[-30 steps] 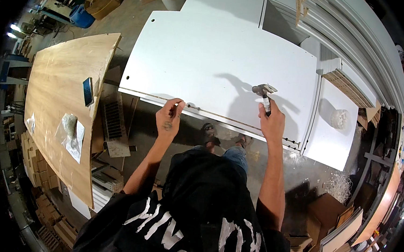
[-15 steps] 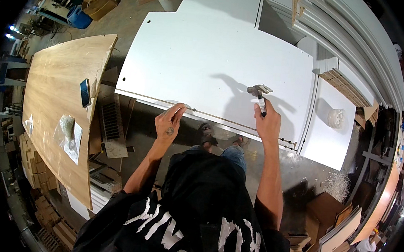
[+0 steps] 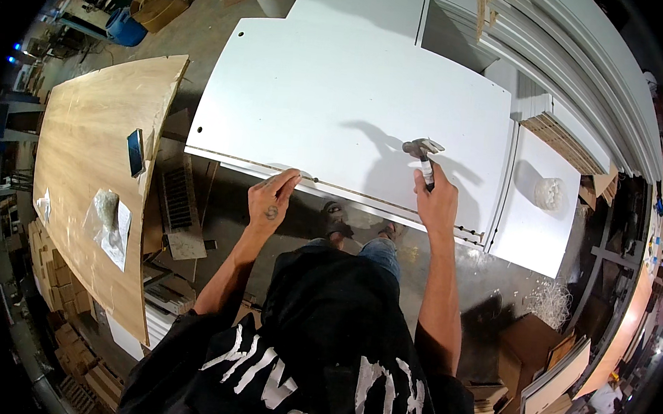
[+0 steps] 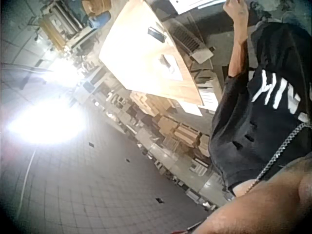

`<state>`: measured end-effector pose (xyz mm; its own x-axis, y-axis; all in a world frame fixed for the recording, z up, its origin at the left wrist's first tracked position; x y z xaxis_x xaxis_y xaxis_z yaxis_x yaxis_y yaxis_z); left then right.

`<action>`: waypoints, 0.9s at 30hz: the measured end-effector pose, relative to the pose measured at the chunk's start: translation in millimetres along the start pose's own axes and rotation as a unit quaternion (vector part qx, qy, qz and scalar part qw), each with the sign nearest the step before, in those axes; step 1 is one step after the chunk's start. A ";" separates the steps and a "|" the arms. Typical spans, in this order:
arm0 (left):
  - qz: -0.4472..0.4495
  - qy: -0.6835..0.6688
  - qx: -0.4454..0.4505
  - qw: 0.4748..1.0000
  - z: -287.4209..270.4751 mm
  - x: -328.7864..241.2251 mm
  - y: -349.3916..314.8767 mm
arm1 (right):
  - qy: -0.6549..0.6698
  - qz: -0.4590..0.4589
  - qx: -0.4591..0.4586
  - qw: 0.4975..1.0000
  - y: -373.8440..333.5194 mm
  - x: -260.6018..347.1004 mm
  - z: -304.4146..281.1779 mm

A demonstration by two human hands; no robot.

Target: The person nails a thin wooden strip onto the edge of a white furniture panel using a hammer and small nails.

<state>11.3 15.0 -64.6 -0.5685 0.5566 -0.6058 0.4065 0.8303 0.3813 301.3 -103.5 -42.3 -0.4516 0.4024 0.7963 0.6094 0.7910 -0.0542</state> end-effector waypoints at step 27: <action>-0.536 -0.615 0.085 0.572 -46.4 21.4 -59.3 | -0.060 -0.138 0.167 0.974 -86.0 94.4 51.6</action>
<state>-58.1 -21.0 -67.8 0.3355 -0.7983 -0.5001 0.4194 0.6020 -0.6795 172.6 -109.7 6.5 -0.6532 0.1886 0.7333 0.2166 0.9746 -0.0577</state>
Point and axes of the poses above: each hand's wrist, its own y-axis towards the middle knuckle, its own z-axis out of the palm, x = y × z, the point moved 2 cm from there along y, towards the middle knuckle, and after that the axes turned 8 degrees about y, right-handed, at the moved point
